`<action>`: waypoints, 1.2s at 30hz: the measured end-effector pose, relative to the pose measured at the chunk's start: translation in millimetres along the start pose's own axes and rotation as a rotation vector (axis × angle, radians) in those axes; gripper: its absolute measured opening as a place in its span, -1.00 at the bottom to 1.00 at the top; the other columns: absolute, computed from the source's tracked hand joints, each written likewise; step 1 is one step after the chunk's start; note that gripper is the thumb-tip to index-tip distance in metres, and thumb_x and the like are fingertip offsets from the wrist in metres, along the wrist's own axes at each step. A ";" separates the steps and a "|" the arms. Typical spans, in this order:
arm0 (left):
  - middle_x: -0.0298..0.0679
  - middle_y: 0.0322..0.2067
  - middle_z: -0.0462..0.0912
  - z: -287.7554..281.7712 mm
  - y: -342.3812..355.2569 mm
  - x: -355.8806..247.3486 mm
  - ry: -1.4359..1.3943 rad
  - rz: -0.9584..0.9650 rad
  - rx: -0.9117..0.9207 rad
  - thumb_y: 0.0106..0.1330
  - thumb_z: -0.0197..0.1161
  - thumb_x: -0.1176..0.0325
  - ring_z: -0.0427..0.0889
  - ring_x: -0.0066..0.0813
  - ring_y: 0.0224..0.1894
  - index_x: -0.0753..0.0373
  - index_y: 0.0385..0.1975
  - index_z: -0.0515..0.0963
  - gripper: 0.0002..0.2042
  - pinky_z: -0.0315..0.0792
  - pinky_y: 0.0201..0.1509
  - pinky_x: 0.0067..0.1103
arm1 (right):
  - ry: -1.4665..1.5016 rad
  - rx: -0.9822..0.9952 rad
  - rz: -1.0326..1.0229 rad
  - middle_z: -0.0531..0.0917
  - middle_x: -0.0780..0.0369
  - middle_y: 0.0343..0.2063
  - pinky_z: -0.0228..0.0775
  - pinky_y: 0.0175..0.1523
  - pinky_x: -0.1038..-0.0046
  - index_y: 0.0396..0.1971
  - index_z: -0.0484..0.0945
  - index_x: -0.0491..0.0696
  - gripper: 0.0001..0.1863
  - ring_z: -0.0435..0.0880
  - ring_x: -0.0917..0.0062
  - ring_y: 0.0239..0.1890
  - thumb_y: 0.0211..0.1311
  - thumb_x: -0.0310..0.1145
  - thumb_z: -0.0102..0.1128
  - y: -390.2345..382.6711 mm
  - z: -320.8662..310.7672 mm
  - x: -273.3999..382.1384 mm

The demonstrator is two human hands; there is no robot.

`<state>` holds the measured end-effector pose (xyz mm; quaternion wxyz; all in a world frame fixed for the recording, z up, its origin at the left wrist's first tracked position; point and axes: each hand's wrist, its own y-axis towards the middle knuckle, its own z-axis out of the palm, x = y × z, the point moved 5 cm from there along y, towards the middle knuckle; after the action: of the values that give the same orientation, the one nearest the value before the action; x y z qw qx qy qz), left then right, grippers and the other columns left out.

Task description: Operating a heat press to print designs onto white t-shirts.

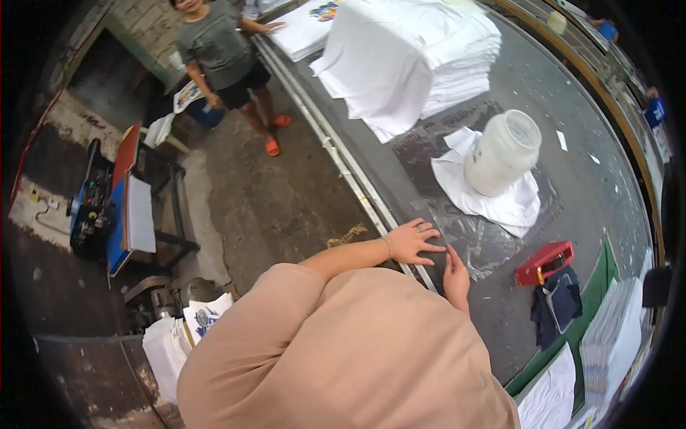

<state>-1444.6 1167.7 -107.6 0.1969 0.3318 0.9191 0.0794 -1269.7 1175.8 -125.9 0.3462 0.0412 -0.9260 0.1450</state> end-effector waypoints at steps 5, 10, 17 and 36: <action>-0.18 0.01 0.38 0.4 -1.2 -0.4 -0.012 -0.016 0.001 0.22 0.06 -0.10 0.30 -0.18 0.11 -0.21 0.08 0.45 -0.57 0.10 0.25 -0.27 | 0.088 0.072 0.016 0.62 0.04 -0.28 0.39 -0.13 0.29 0.08 0.45 0.23 -0.65 0.60 0.16 -0.23 0.34 -0.13 -0.10 -2.5 -4.8 2.5; -0.20 0.00 0.38 -1.9 -2.6 -0.5 0.004 -0.016 -0.024 0.22 0.06 -0.09 0.30 -0.20 0.10 -0.19 0.09 0.44 -0.57 0.11 0.24 -0.27 | 0.067 0.031 -0.140 0.59 0.03 -0.13 0.38 -0.06 0.29 0.14 0.38 0.17 -0.61 0.58 0.14 -0.11 0.34 -0.16 -0.11 -10.3 -0.7 0.6; -0.21 0.01 0.37 1.0 -4.4 -0.4 0.014 0.000 -0.050 0.22 0.05 -0.08 0.30 -0.22 0.11 -0.13 0.14 0.39 -0.52 0.12 0.23 -0.28 | -0.004 0.019 -0.193 0.59 -0.02 -0.19 0.38 -0.13 0.21 0.20 0.30 0.15 -0.56 0.58 0.06 -0.18 0.33 -0.17 -0.09 -7.3 2.5 11.4; -0.20 -0.01 0.38 -2.1 -1.1 1.4 -0.022 -0.054 -0.016 0.19 0.06 -0.07 0.33 -0.25 0.09 0.17 0.16 0.27 -0.40 0.12 0.23 -0.32 | -0.230 -0.031 -0.091 0.62 0.00 -0.47 0.41 -0.29 0.14 0.11 0.42 0.24 -0.63 0.60 0.07 -0.40 0.34 -0.13 -0.14 -4.3 14.0 12.2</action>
<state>-1447.1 1167.8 -106.5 0.2116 0.3062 0.9249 0.0777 -1287.0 1167.9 -126.9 0.2448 0.0944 -0.9588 0.1092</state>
